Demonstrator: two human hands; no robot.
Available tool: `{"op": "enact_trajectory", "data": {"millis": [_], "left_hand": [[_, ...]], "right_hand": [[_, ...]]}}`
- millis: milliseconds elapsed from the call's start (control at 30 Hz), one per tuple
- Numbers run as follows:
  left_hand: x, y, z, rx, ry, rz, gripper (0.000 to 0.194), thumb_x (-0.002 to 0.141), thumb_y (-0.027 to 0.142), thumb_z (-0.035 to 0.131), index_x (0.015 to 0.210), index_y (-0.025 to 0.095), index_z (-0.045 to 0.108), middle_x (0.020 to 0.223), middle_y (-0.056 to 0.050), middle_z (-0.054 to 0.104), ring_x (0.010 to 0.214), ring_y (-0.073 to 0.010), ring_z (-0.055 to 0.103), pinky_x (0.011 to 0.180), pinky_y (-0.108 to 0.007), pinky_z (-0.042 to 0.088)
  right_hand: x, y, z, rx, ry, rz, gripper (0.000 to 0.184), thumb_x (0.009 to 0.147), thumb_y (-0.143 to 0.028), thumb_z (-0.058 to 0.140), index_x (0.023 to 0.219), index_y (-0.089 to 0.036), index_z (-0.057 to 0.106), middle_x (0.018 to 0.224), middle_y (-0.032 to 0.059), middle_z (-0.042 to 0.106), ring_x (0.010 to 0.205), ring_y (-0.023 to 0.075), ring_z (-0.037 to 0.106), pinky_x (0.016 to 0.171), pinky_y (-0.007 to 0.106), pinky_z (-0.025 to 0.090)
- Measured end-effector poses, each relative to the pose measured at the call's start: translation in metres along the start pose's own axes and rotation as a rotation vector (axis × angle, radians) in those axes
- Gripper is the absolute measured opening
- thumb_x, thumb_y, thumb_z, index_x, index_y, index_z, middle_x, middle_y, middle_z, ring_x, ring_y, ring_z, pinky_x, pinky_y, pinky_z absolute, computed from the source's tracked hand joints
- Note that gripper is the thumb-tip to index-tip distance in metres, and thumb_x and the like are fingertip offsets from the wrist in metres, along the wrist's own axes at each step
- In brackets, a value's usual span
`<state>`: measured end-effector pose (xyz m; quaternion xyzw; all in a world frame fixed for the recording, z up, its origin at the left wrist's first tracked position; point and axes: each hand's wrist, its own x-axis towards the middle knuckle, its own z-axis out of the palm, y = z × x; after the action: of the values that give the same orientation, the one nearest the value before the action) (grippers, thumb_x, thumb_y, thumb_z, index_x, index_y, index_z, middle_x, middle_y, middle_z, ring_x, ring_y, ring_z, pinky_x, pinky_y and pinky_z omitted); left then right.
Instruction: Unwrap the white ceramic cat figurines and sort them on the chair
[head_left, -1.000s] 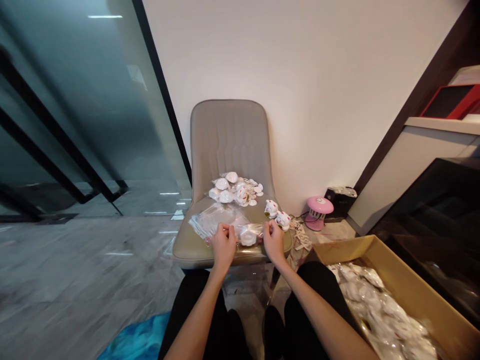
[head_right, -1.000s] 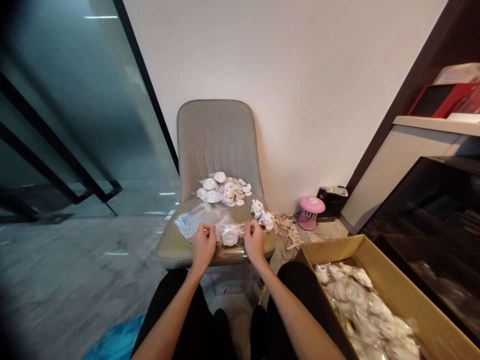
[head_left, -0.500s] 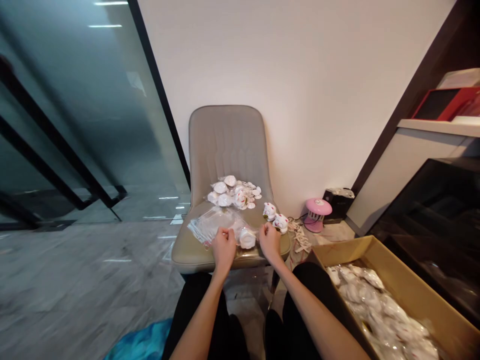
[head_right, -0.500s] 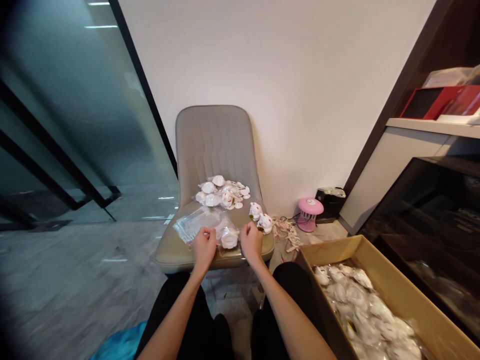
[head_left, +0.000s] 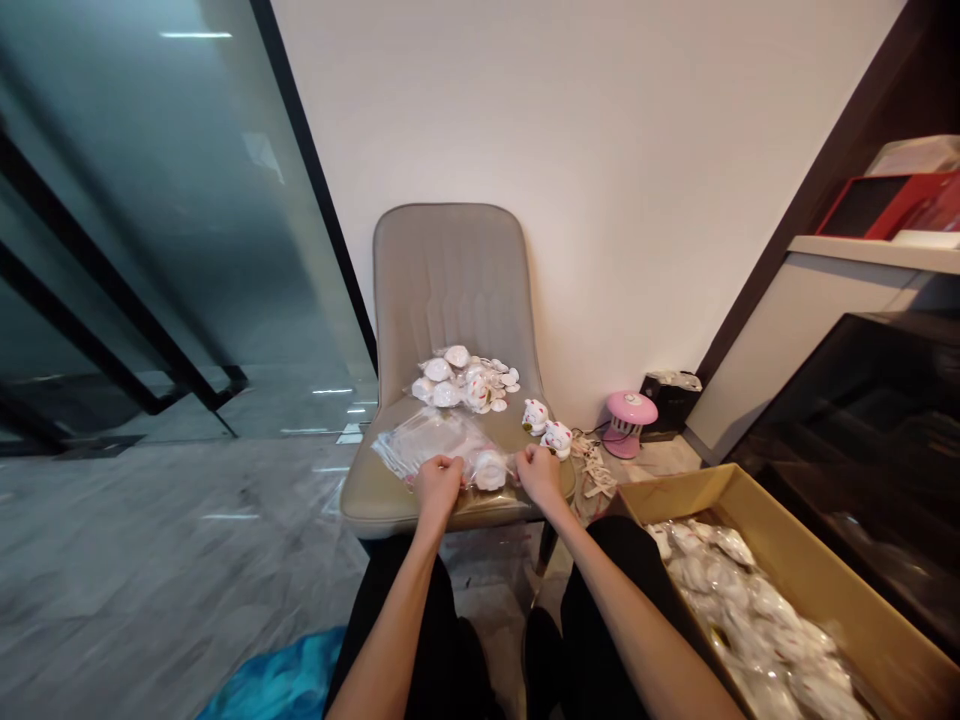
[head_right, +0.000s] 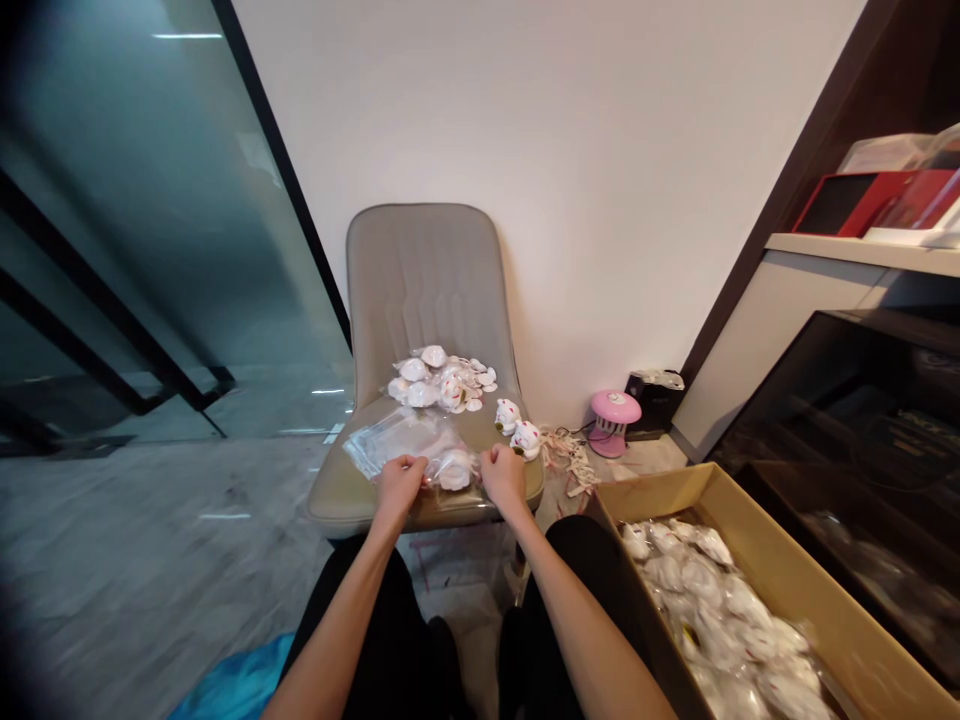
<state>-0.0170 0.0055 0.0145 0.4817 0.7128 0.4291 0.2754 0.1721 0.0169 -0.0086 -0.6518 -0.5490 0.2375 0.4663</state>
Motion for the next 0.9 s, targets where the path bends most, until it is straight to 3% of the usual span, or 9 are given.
{"op": "enact_trajectory", "data": {"millis": [167,267,567,667,800,900], "left_hand": [[-0.003,-0.005,0.000,-0.018,0.014,-0.011,0.019,0.071,0.035,0.059,0.057,0.022,0.060,0.051,-0.002,0.065,0.052,-0.0204,0.063,0.057,-0.029,0.042],[-0.004,-0.009,0.000,-0.145,0.019,-0.047,0.017,0.067,0.036,0.065,0.063,0.020,0.062,0.053,-0.002,0.065,0.053,-0.0199,0.064,0.056,-0.028,0.044],[-0.010,-0.012,-0.008,-0.463,-0.078,-0.128,0.040,0.058,0.054,0.072,0.065,0.017,0.057,0.053,0.001,0.058,0.045,-0.0137,0.057,0.043,-0.023,0.042],[-0.009,-0.010,-0.007,-0.474,-0.056,-0.090,0.040,0.063,0.054,0.071,0.069,0.016,0.060,0.053,0.001,0.058,0.045,-0.0122,0.055,0.044,-0.023,0.042],[-0.012,-0.007,-0.008,-0.353,0.110,0.082,0.034,0.080,0.052,0.059,0.080,0.017,0.061,0.069,-0.004,0.066,0.059,-0.0172,0.061,0.058,-0.030,0.050],[-0.027,-0.002,-0.016,-0.117,0.314,0.302,0.031,0.090,0.046,0.051,0.096,0.017,0.062,0.090,-0.011,0.069,0.085,-0.0256,0.066,0.081,-0.041,0.052]], "right_hand": [[-0.006,0.000,-0.001,-0.015,-0.057,0.001,0.030,0.080,-0.025,0.053,0.050,-0.024,0.050,0.043,-0.0014,0.055,0.046,0.0145,0.051,0.051,0.024,0.032],[-0.007,0.000,-0.001,-0.020,-0.054,-0.009,0.033,0.084,-0.028,0.052,0.052,-0.024,0.050,0.045,-0.0010,0.056,0.046,0.0145,0.052,0.053,0.024,0.034],[-0.006,0.003,0.001,0.005,-0.025,0.002,0.040,0.092,-0.038,0.047,0.055,-0.024,0.051,0.048,0.0001,0.060,0.049,0.0158,0.056,0.055,0.025,0.036],[-0.006,0.000,0.003,-0.002,-0.015,0.004,0.041,0.093,-0.038,0.046,0.055,-0.024,0.051,0.050,0.0008,0.061,0.050,0.0168,0.057,0.056,0.026,0.036],[-0.009,-0.012,-0.002,-0.046,0.020,0.005,0.043,0.097,-0.043,0.044,0.061,-0.023,0.058,0.057,0.0054,0.065,0.057,0.0205,0.061,0.059,0.028,0.038],[-0.019,-0.025,-0.013,-0.120,0.118,-0.100,0.032,0.096,-0.042,0.048,0.088,-0.018,0.068,0.072,0.0099,0.069,0.068,0.0247,0.064,0.065,0.032,0.043]]}}
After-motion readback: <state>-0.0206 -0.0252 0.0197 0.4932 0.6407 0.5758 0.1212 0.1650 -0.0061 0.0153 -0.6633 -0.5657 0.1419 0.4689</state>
